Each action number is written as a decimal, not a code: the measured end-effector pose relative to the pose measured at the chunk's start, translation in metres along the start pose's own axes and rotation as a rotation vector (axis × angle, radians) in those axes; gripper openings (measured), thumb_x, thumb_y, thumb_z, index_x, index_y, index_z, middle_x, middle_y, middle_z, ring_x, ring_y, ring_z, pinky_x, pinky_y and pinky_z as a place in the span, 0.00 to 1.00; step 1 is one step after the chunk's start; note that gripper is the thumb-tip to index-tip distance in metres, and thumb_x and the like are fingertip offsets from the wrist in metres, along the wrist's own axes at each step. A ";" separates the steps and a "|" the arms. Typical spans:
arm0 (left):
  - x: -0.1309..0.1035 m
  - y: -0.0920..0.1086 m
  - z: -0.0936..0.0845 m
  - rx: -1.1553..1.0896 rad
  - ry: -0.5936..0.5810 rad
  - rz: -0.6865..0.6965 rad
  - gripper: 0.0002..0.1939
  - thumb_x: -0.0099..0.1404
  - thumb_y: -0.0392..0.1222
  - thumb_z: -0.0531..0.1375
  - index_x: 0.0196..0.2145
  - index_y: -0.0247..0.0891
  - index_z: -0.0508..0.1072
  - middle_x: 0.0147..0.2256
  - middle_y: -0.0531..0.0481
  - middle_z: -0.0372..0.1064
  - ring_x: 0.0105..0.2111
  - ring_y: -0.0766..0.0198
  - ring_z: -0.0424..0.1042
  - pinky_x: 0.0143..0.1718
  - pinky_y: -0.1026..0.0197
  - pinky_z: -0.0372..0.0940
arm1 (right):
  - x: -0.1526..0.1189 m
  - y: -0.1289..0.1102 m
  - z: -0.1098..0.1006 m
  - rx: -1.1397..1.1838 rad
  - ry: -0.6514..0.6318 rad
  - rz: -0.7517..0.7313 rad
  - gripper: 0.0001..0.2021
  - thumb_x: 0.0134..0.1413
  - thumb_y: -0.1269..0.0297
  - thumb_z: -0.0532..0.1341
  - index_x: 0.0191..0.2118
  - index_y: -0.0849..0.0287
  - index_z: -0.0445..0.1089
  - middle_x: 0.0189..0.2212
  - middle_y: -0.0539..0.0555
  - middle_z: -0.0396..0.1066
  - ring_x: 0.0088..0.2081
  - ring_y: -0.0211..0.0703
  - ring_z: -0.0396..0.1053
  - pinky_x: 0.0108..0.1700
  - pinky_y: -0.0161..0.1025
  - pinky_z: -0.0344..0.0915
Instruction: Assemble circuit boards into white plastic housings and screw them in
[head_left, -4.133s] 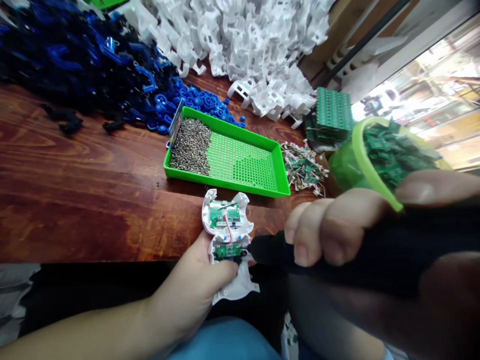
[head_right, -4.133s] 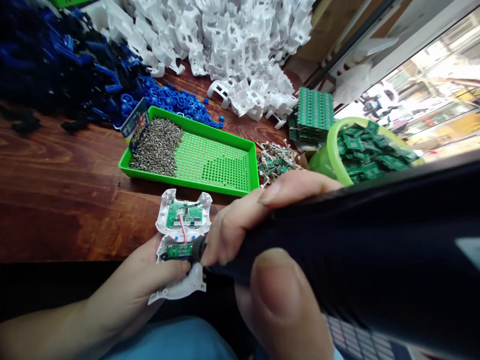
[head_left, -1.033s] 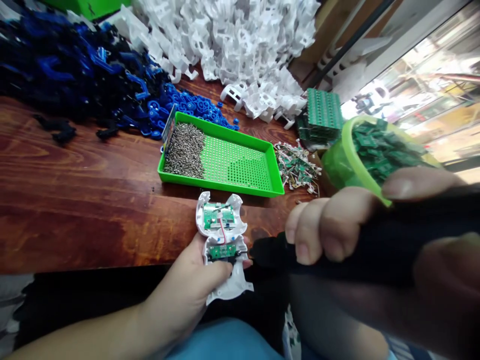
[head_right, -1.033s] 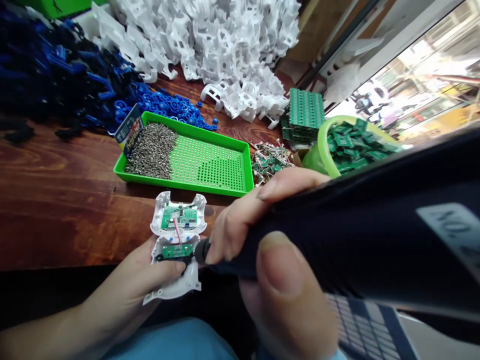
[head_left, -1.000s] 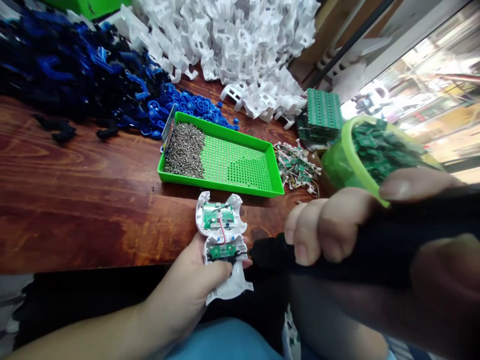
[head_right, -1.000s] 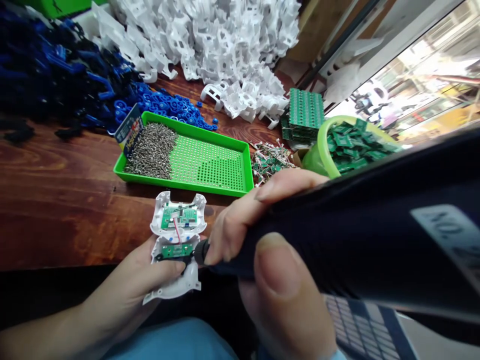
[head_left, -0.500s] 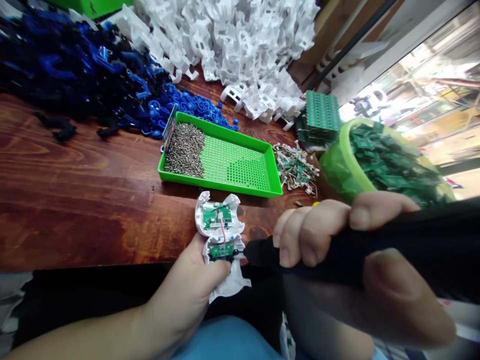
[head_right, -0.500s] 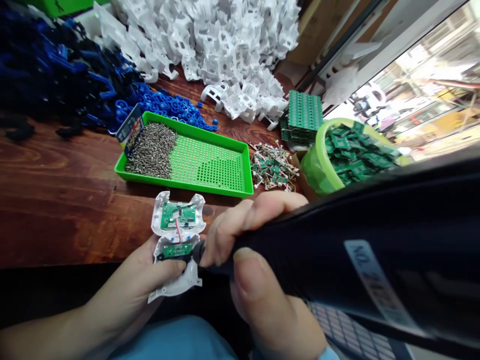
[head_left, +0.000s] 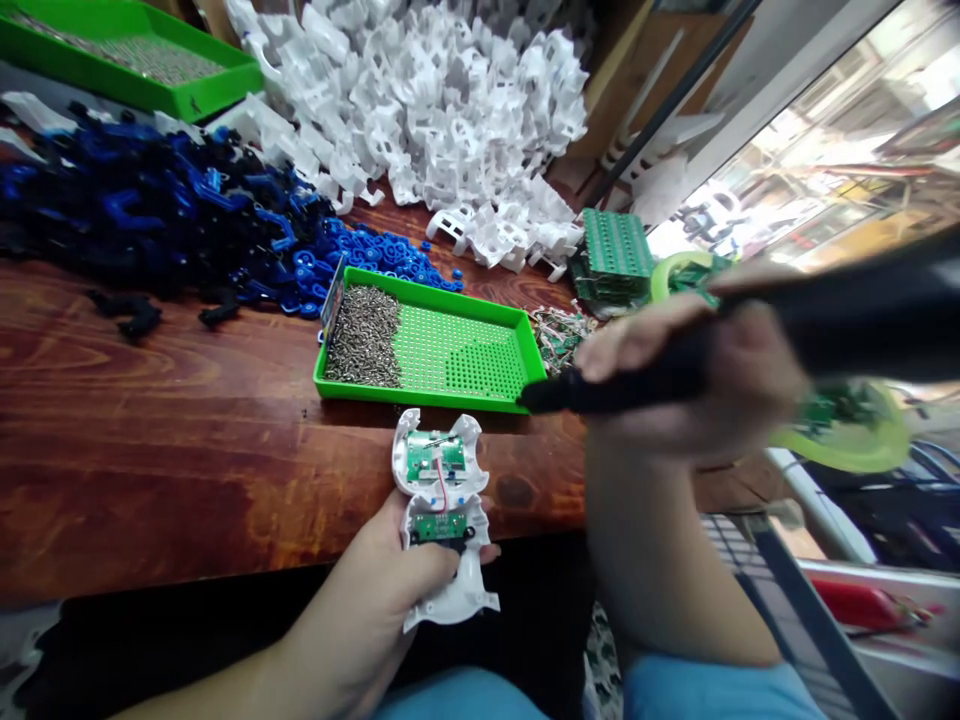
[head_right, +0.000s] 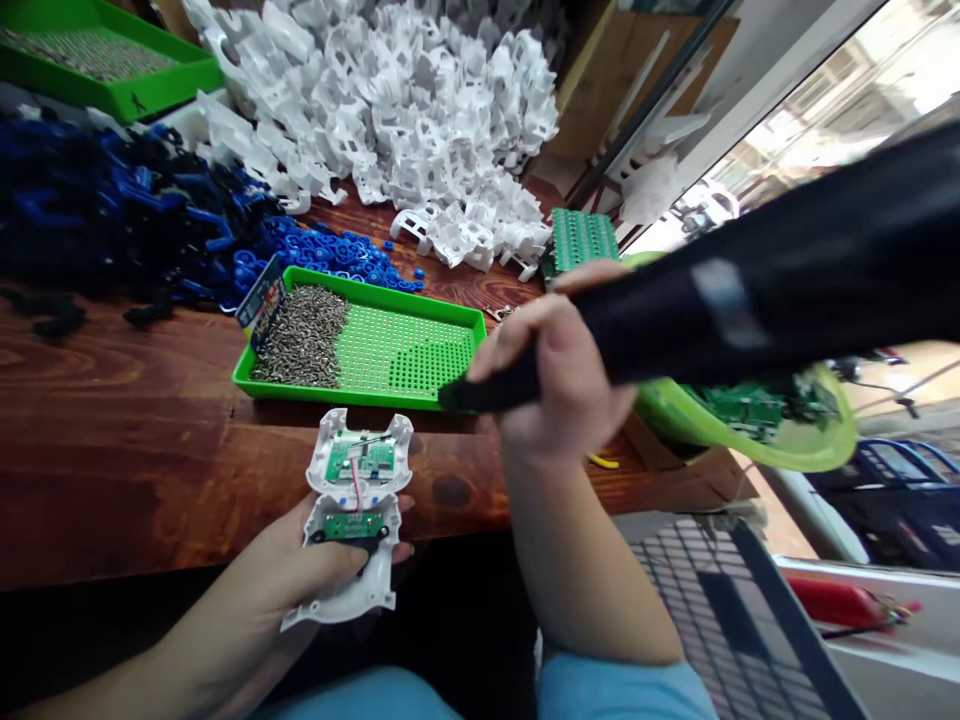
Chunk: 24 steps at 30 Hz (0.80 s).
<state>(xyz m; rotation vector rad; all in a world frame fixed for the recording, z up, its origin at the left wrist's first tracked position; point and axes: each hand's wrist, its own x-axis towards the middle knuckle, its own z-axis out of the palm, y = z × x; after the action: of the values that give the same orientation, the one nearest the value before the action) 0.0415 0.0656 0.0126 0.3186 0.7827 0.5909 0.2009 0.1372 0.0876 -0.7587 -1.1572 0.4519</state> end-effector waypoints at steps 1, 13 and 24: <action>-0.001 0.000 0.001 -0.003 0.012 -0.002 0.22 0.54 0.24 0.56 0.47 0.35 0.69 0.37 0.48 0.74 0.37 0.59 0.74 0.37 0.62 0.67 | 0.011 0.019 0.000 0.006 0.020 -0.052 0.09 0.46 0.61 0.61 0.34 0.52 0.60 0.14 0.41 0.59 0.13 0.34 0.58 0.15 0.33 0.54; -0.005 0.008 0.007 -0.039 0.078 -0.070 0.24 0.52 0.26 0.60 0.48 0.34 0.68 0.41 0.44 0.75 0.39 0.55 0.76 0.36 0.62 0.68 | 0.062 0.124 -0.006 -0.197 0.020 -0.094 0.11 0.50 0.56 0.59 0.35 0.50 0.56 0.18 0.42 0.57 0.20 0.37 0.67 0.24 0.37 0.64; -0.003 0.003 0.004 -0.069 0.054 -0.040 0.24 0.52 0.27 0.60 0.48 0.33 0.67 0.39 0.45 0.75 0.38 0.57 0.75 0.35 0.63 0.68 | 0.058 0.120 -0.003 -0.196 0.021 -0.056 0.10 0.50 0.58 0.59 0.35 0.51 0.55 0.19 0.42 0.56 0.18 0.36 0.63 0.23 0.36 0.60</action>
<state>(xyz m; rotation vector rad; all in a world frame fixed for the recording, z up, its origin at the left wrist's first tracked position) 0.0418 0.0660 0.0183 0.2235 0.8173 0.5896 0.2312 0.2563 0.0358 -0.8963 -1.2117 0.2853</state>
